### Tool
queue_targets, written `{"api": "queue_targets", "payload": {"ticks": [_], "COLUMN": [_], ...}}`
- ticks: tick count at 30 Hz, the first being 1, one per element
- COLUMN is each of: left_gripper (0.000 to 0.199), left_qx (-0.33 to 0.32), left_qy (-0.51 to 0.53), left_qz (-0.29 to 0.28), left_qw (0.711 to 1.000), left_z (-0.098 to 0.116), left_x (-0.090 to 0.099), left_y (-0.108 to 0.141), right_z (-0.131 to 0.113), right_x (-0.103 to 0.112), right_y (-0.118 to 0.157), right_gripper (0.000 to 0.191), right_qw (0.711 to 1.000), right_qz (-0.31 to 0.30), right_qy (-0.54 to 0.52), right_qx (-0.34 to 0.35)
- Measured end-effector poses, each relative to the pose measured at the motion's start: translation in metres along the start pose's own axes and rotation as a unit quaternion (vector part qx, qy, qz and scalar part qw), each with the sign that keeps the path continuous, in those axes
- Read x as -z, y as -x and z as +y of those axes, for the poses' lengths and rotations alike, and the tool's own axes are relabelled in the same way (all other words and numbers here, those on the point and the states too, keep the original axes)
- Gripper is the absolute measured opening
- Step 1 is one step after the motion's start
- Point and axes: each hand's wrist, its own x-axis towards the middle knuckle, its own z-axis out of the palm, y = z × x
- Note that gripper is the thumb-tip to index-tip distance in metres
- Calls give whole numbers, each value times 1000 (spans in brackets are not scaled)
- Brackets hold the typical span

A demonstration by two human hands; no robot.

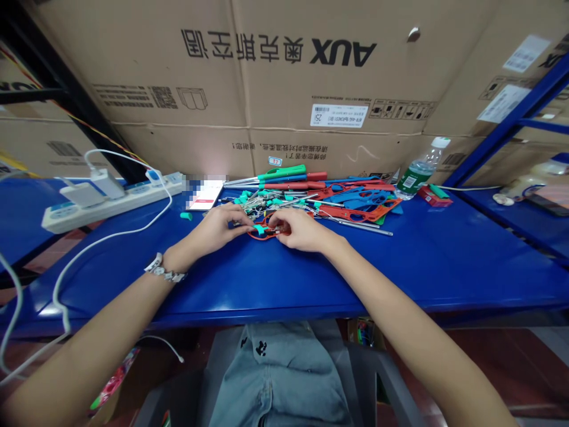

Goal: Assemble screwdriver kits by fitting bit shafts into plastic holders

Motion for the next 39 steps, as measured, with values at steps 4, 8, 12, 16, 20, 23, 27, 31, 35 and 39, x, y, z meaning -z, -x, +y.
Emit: {"api": "queue_targets", "payload": {"ticks": [4, 8, 12, 16, 20, 23, 27, 31, 35, 39], "left_gripper": [12, 16, 15, 14, 12, 13, 14, 12, 10, 11], "left_qx": [10, 19, 22, 24, 29, 30, 34, 28, 26, 22], "left_qy": [15, 37, 48, 37, 21, 27, 28, 19, 16, -17], "left_qz": [1, -3, -3, -13, -20, -22, -24, -36, -39, -60], "left_qw": [1000, 999, 999, 999, 999, 999, 999, 999, 999, 998], "left_z": [0, 1, 3, 7, 11, 13, 12, 11, 13, 19], "left_x": [1, 2, 2, 1, -1, -2, -2, -1, 0, -1], "left_y": [0, 1, 1, 1, 1, 2, 1, 1, 1, -3], "right_z": [-1, 2, 5, 3, 2, 2, 3, 3, 4, 4], "right_x": [-3, -10, -14, -15, -15, -15, -16, -16, -16, -15], "right_y": [13, 28, 32, 30, 31, 32, 32, 32, 32, 32], "right_gripper": [32, 38, 35, 33, 33, 33, 33, 34, 33, 34], "right_qw": [998, 993, 991, 992, 992, 992, 991, 991, 992, 992], "right_qz": [14, 22, 30, 39, 44, 42, 37, 32, 31, 26], "right_qy": [40, 84, 93, 86, 81, 83, 97, 101, 98, 97], "right_qx": [55, 82, 94, 89, 82, 82, 80, 78, 77, 74]}}
